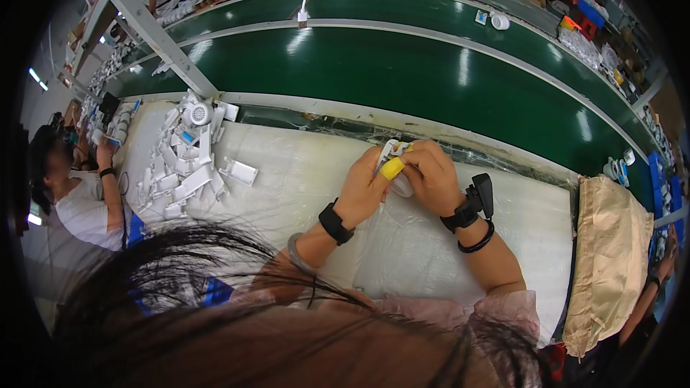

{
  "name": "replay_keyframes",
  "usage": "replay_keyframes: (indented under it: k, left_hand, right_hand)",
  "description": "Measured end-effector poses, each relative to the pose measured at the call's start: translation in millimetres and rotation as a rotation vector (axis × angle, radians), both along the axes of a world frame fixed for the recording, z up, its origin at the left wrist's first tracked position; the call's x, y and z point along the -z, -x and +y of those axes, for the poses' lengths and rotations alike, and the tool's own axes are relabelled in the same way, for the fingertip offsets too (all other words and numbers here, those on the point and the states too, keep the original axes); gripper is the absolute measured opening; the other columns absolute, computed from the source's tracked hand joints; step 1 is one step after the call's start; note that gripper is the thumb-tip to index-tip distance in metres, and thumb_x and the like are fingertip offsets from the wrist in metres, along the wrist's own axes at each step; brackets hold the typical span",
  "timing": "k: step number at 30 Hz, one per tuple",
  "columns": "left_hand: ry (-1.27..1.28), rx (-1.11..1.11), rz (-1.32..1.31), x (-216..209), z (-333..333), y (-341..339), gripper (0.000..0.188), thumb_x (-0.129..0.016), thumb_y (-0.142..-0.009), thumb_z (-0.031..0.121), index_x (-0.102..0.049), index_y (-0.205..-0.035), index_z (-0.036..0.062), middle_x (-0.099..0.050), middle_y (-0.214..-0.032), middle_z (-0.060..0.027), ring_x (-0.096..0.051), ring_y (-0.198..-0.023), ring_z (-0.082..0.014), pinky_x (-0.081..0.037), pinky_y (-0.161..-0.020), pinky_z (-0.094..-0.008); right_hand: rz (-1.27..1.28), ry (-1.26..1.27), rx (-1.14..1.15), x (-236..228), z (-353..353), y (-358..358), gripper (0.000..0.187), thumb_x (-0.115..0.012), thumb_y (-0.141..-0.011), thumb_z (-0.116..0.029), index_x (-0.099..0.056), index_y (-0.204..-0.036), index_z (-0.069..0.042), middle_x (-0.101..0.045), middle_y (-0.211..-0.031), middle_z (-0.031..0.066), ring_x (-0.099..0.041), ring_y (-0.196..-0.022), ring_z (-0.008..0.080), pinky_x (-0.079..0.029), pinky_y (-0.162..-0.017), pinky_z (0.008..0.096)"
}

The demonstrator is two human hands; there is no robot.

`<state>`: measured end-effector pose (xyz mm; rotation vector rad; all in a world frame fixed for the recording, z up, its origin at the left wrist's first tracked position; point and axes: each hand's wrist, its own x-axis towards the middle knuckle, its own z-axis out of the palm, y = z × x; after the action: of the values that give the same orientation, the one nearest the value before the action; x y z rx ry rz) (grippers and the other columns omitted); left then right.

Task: The worker is assembling small plastic electronic components on a production line, applying stickers and parts.

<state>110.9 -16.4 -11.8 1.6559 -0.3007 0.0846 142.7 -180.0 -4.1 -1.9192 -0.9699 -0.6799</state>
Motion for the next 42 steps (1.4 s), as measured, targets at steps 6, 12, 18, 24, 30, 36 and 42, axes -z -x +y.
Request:
replay_keyframes:
  k: [6, 12, 18, 24, 30, 36, 42]
  left_hand:
    - [0.022, 0.001, -0.005, -0.2, -0.9, -1.0, 0.02, -0.049, -0.096, 0.015, -0.054, -0.11, 0.0019, -0.05, -0.068, 0.0006, -0.045, -0.049, -0.005, -0.038, -0.044, -0.0207]
    - [-0.069, -0.063, -0.179, 4.4, 1.8, -3.3, 0.017, -0.046, -0.095, 0.013, -0.057, -0.102, 0.0019, -0.053, -0.072, -0.0014, -0.047, -0.051, -0.0069, -0.038, -0.043, -0.0223]
    - [0.042, -0.021, 0.119, -4.8, 4.5, 1.4, 0.02, -0.042, -0.099, 0.018, -0.054, -0.103, 0.0024, -0.054, -0.07, -0.0018, -0.048, -0.052, -0.007, -0.04, -0.044, -0.0223]
    - [0.331, -0.025, 0.308, -10.6, 18.5, -5.6, 0.03, -0.039, -0.101, 0.026, -0.05, -0.115, 0.0022, -0.059, -0.076, -0.0054, -0.055, -0.055, -0.0098, -0.049, -0.047, -0.024]
    - [0.575, -0.107, 0.418, -4.6, 27.1, -12.0, 0.036, -0.04, -0.1, 0.03, -0.043, -0.124, 0.0035, -0.062, -0.092, -0.0081, -0.061, -0.061, -0.0135, -0.054, -0.048, -0.0279]
    - [0.608, 0.05, 0.466, -13.9, 23.4, -16.9, 0.035, -0.036, -0.101, 0.028, -0.044, -0.122, 0.0018, -0.062, -0.095, -0.0111, -0.065, -0.072, -0.0186, -0.059, -0.055, -0.0334]
    - [0.82, 0.019, 0.437, -6.8, 22.6, -17.4, 0.037, -0.041, -0.1, 0.027, -0.038, -0.128, 0.0031, -0.055, -0.119, -0.0153, -0.064, -0.099, -0.0288, -0.058, -0.073, -0.0408]
  right_hand:
    - [-0.062, -0.016, 0.003, 0.6, 2.7, -0.9, 0.025, -0.07, -0.071, 0.007, -0.06, -0.092, -0.002, -0.058, -0.092, 0.0155, -0.061, -0.084, 0.0324, -0.051, -0.07, 0.0357]
    - [-0.088, -0.021, 0.018, 0.3, 6.7, 3.6, 0.024, -0.07, -0.071, 0.007, -0.06, -0.091, -0.002, -0.059, -0.089, 0.0146, -0.061, -0.08, 0.0304, -0.05, -0.067, 0.0345]
    - [0.16, -0.057, -0.007, 0.9, 12.7, 4.7, 0.017, -0.067, -0.077, 0.003, -0.059, -0.091, -0.002, -0.059, -0.086, 0.0114, -0.059, -0.077, 0.0269, -0.048, -0.066, 0.0326]
    - [0.205, -0.029, 0.0, 12.6, 10.4, -3.7, 0.031, -0.068, -0.079, -0.01, -0.056, -0.107, -0.002, -0.057, -0.1, 0.0134, -0.057, -0.09, 0.0277, -0.045, -0.081, 0.035]
    - [0.701, 0.074, -0.177, 3.0, 4.3, -11.2, 0.054, -0.073, -0.077, -0.025, -0.052, -0.121, -0.001, -0.058, -0.111, 0.015, -0.056, -0.107, 0.0294, -0.044, -0.09, 0.0358]
    - [0.641, 0.232, -0.185, -3.9, -4.3, -7.6, 0.067, -0.078, -0.065, -0.027, -0.052, -0.123, -0.004, -0.062, -0.109, 0.0134, -0.06, -0.1, 0.0254, -0.047, -0.088, 0.0366]
    - [0.835, -0.124, 0.008, 17.9, -11.3, -29.8, 0.046, -0.07, -0.079, -0.02, -0.053, -0.119, -0.004, -0.064, -0.1, 0.0072, -0.063, -0.084, 0.0153, -0.052, -0.069, 0.0268]
